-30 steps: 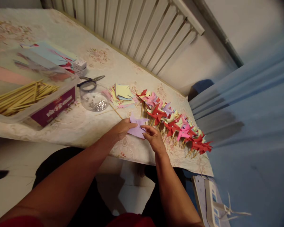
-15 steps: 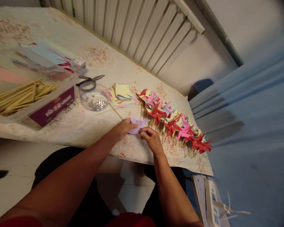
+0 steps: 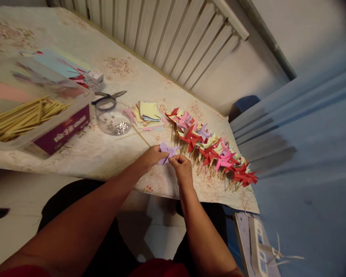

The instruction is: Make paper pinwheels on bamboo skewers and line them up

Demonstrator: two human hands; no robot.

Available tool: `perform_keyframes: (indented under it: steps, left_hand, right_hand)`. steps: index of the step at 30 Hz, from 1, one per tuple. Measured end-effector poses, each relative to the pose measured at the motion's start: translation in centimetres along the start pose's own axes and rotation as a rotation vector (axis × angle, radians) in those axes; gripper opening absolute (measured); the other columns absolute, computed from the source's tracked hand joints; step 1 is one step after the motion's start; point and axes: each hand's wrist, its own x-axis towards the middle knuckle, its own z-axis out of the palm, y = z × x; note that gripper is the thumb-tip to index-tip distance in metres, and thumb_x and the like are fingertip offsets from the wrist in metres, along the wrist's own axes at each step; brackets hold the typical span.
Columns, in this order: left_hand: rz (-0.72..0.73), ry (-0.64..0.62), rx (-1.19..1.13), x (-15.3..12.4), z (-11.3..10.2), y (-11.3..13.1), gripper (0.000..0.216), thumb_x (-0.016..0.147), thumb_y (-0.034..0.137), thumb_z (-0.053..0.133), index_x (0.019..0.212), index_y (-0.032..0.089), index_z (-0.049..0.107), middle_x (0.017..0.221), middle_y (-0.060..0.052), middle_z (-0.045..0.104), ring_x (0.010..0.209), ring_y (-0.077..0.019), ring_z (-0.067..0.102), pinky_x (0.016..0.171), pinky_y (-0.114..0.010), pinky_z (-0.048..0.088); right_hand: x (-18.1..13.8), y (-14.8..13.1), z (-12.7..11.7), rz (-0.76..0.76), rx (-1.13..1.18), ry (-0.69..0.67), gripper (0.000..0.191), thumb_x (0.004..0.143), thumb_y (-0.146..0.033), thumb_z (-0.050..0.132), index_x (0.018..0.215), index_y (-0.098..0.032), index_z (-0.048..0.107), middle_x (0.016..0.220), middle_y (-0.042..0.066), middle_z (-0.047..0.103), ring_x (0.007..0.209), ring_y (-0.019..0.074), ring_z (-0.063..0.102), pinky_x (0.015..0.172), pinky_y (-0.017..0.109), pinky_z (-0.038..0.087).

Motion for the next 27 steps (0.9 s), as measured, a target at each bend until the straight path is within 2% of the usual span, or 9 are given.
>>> perform_keyframes:
  steps: [10,19,27]
  left_hand:
    - [-0.007,0.021,-0.009,-0.3,0.4,0.4,0.017,0.058,0.021,0.068,0.073,0.013,0.065,0.063,0.002,0.061,0.057,-0.0105,0.051,0.058,-0.023,0.039]
    - [-0.005,0.040,-0.001,0.1,0.3,0.0,0.018,0.057,0.021,0.068,0.072,0.012,0.065,0.062,0.003,0.060,0.057,-0.0103,0.050,0.058,-0.022,0.038]
    - [0.024,0.057,0.071,0.0,0.5,0.1,0.011,0.058,0.019,0.065,0.067,0.013,0.062,0.059,0.004,0.057,0.055,-0.0095,0.047,0.055,-0.022,0.036]
  right_hand:
    - [0.2,0.5,1.0,0.017,-0.048,0.119,0.018,0.070,-0.033,0.062,0.060,-0.019,0.059,0.060,-0.004,0.056,0.060,0.0126,0.047,0.062,0.026,0.038]
    - [0.1,0.5,1.2,0.021,-0.098,0.154,0.018,0.070,-0.033,0.062,0.058,-0.020,0.058,0.058,-0.004,0.057,0.058,0.0130,0.048,0.061,0.026,0.038]
    - [0.2,0.8,1.2,0.065,-0.021,0.135,0.022,0.069,-0.039,0.067,0.061,-0.018,0.064,0.060,-0.002,0.061,0.059,0.0130,0.050,0.061,0.026,0.039]
